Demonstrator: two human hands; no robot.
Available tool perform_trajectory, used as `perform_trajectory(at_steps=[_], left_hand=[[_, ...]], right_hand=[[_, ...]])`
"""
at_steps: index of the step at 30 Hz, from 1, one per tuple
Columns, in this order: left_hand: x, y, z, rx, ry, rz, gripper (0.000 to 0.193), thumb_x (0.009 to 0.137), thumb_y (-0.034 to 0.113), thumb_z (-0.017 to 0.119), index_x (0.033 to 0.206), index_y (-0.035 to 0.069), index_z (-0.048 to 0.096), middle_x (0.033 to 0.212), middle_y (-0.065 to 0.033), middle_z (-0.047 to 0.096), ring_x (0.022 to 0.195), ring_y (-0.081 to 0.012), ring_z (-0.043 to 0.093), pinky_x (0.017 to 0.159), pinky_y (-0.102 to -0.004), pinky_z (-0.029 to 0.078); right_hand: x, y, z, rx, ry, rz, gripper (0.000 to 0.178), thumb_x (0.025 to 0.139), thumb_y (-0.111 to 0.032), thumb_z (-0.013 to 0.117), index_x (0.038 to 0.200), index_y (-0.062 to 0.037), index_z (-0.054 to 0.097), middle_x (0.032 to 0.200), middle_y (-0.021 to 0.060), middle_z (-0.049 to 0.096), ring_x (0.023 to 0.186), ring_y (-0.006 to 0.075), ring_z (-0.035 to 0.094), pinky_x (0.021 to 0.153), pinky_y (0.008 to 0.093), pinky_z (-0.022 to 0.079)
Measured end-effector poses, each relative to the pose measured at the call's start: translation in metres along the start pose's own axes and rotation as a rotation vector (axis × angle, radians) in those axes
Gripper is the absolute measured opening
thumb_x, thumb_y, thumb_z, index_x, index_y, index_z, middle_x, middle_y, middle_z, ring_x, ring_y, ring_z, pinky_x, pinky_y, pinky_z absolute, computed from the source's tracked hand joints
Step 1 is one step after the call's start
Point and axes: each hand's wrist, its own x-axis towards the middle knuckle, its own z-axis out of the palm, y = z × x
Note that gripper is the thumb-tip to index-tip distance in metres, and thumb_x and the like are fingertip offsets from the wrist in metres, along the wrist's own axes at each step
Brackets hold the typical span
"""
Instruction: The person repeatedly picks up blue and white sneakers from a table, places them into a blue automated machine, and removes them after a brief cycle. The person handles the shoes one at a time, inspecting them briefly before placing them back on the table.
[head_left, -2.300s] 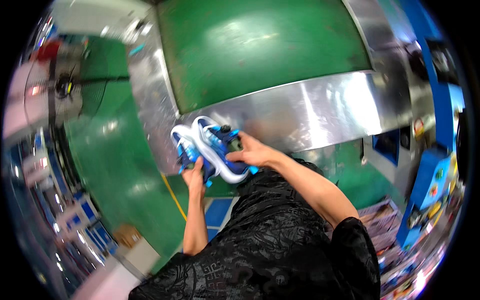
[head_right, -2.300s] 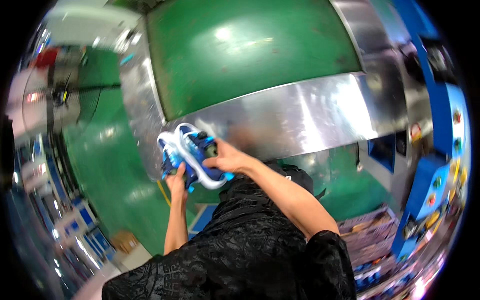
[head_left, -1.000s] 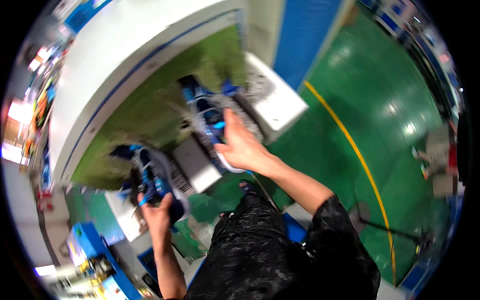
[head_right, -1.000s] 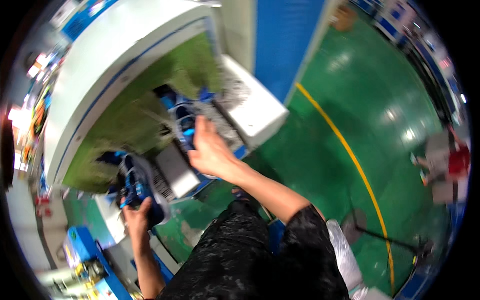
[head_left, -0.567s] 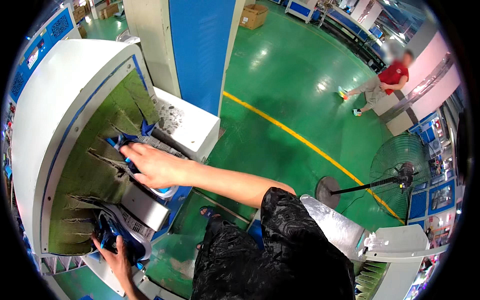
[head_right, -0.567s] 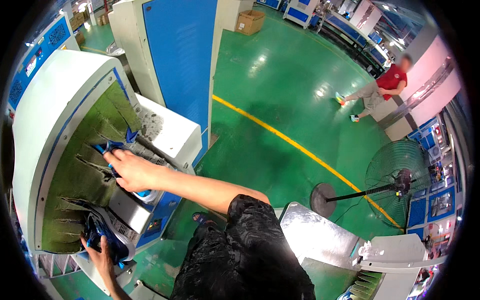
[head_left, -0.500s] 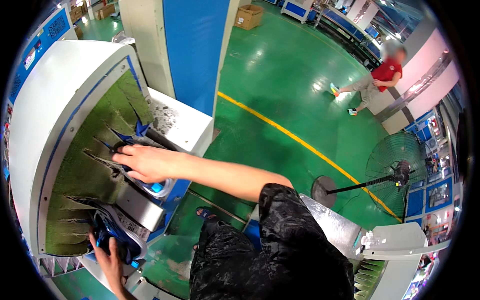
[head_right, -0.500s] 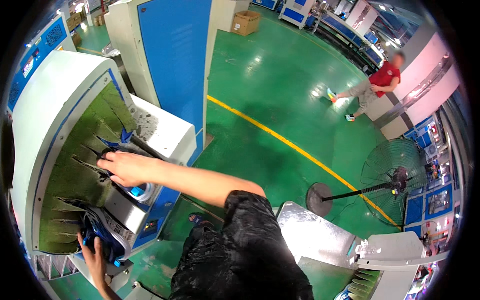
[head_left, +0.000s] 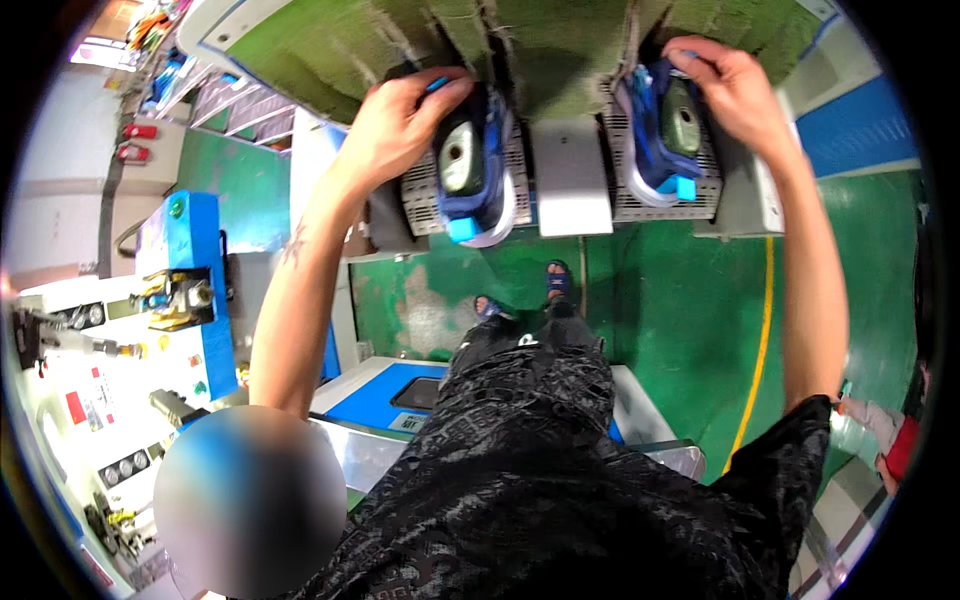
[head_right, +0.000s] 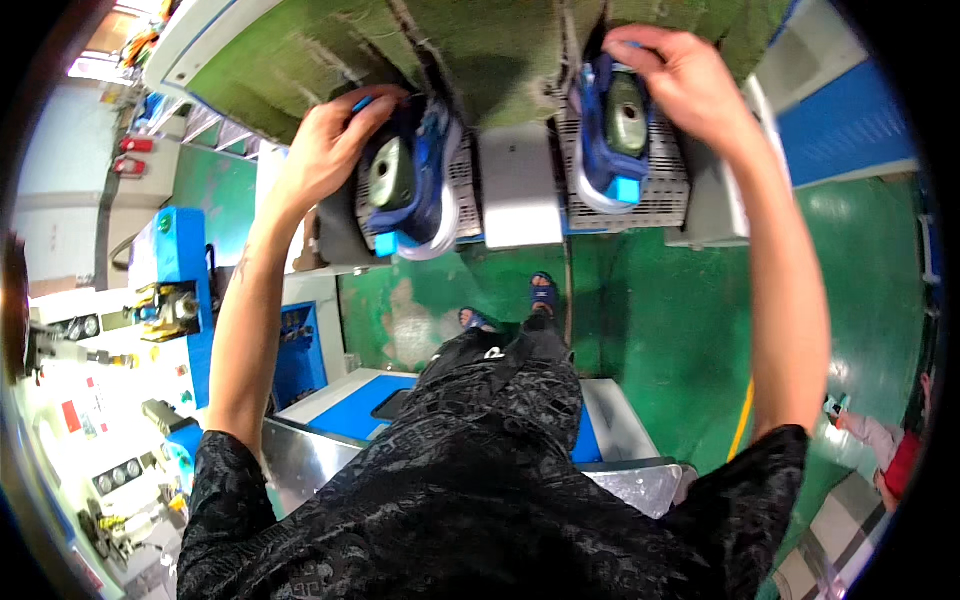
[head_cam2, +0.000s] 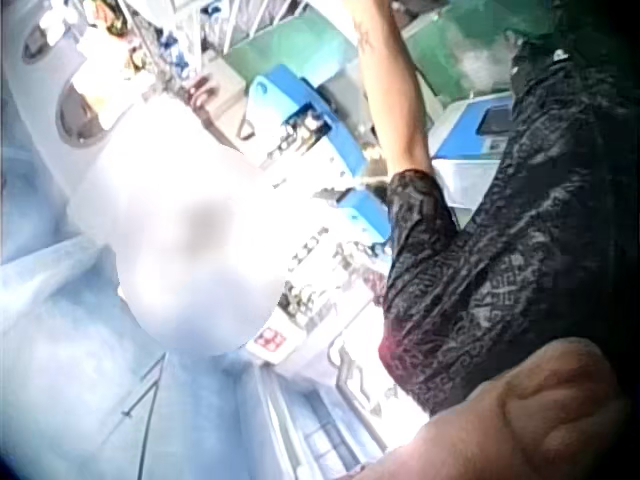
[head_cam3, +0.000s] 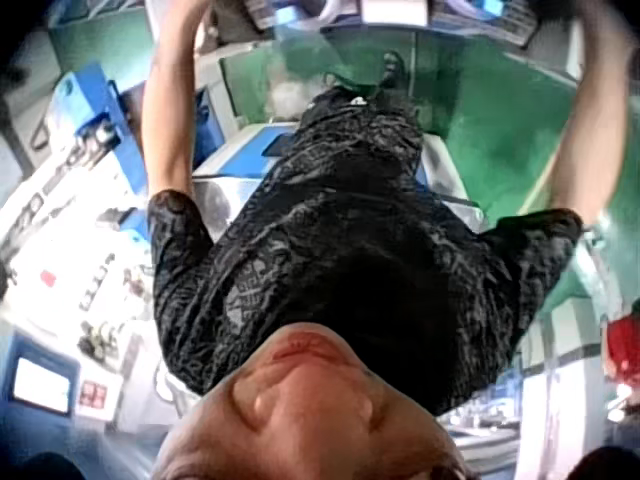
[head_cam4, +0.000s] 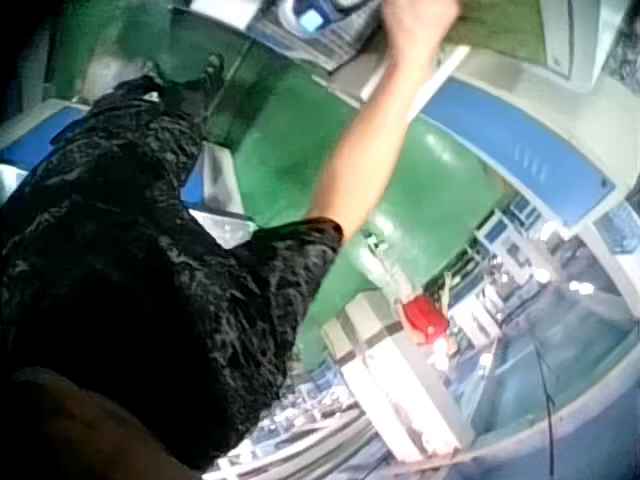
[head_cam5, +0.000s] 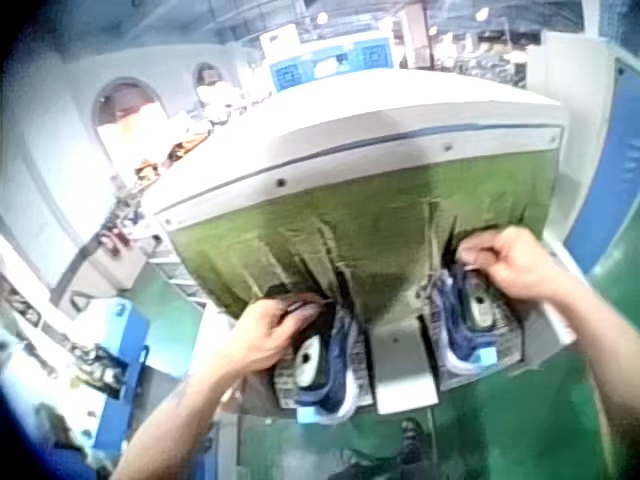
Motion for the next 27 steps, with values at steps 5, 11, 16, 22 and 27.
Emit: perform_trajectory(at_steps=[5, 11, 16, 22, 27], left_hand=[[-0.004, -0.003, 0.006, -0.122, 0.002, -0.125, 0.037, 0.101, 0.030, 0.051, 0.116, 0.000, 0.065, 0.106, -0.0066, 0.069, 0.101, -0.0124, 0.059, 0.093, -0.0277, 0.045], [0.004, 0.015, 0.002, -0.059, -0.040, -0.152, 0.038, 0.099, 0.033, 0.052, 0.116, 0.002, 0.066, 0.109, -0.0120, 0.070, 0.104, -0.0186, 0.062, 0.094, -0.0300, 0.045], [0.002, 0.004, 0.004, -0.096, -0.026, -0.181, 0.039, 0.097, 0.034, 0.054, 0.116, 0.002, 0.067, 0.108, -0.0122, 0.070, 0.103, -0.0198, 0.063, 0.094, -0.0312, 0.046], [-0.057, 0.031, 0.039, -0.155, 0.527, -0.138, 0.034, 0.100, 0.021, 0.051, 0.124, -0.001, 0.058, 0.118, -0.0160, 0.066, 0.110, -0.0243, 0.062, 0.096, -0.0331, 0.047], [-0.242, 0.074, 0.086, -0.301, 0.756, -0.443, 0.017, 0.092, 0.005, 0.058, 0.104, 0.002, 0.069, 0.104, -0.0132, 0.070, 0.097, -0.0253, 0.067, 0.085, -0.0350, 0.053]], right_hand=[[0.020, -0.011, -0.013, 0.113, -0.272, 0.230, 0.035, 0.096, -0.034, 0.058, 0.115, -0.0056, 0.067, 0.096, 0.0009, 0.068, 0.082, 0.0099, 0.060, 0.067, 0.0276, 0.052], [0.019, -0.018, -0.024, 0.203, -0.312, 0.321, 0.035, 0.097, -0.032, 0.057, 0.117, -0.0044, 0.065, 0.100, 0.0028, 0.068, 0.087, 0.0111, 0.061, 0.069, 0.0293, 0.054], [-0.003, -0.043, -0.007, 0.029, -0.071, 0.212, 0.032, 0.097, -0.026, 0.058, 0.120, -0.0052, 0.064, 0.101, 0.0072, 0.068, 0.091, 0.0138, 0.062, 0.083, 0.0306, 0.052], [-0.076, -0.167, 0.079, 0.531, 0.606, -0.010, 0.013, 0.092, 0.003, 0.049, 0.097, 0.0038, 0.061, 0.106, 0.0176, 0.066, 0.090, 0.0172, 0.062, 0.077, 0.0314, 0.052], [-0.136, -0.323, 0.153, 1.062, -0.439, -0.415, 0.019, 0.077, 0.006, 0.061, 0.095, 0.0019, 0.064, 0.097, 0.0112, 0.068, 0.082, 0.0277, 0.068, 0.073, 0.0364, 0.054]])
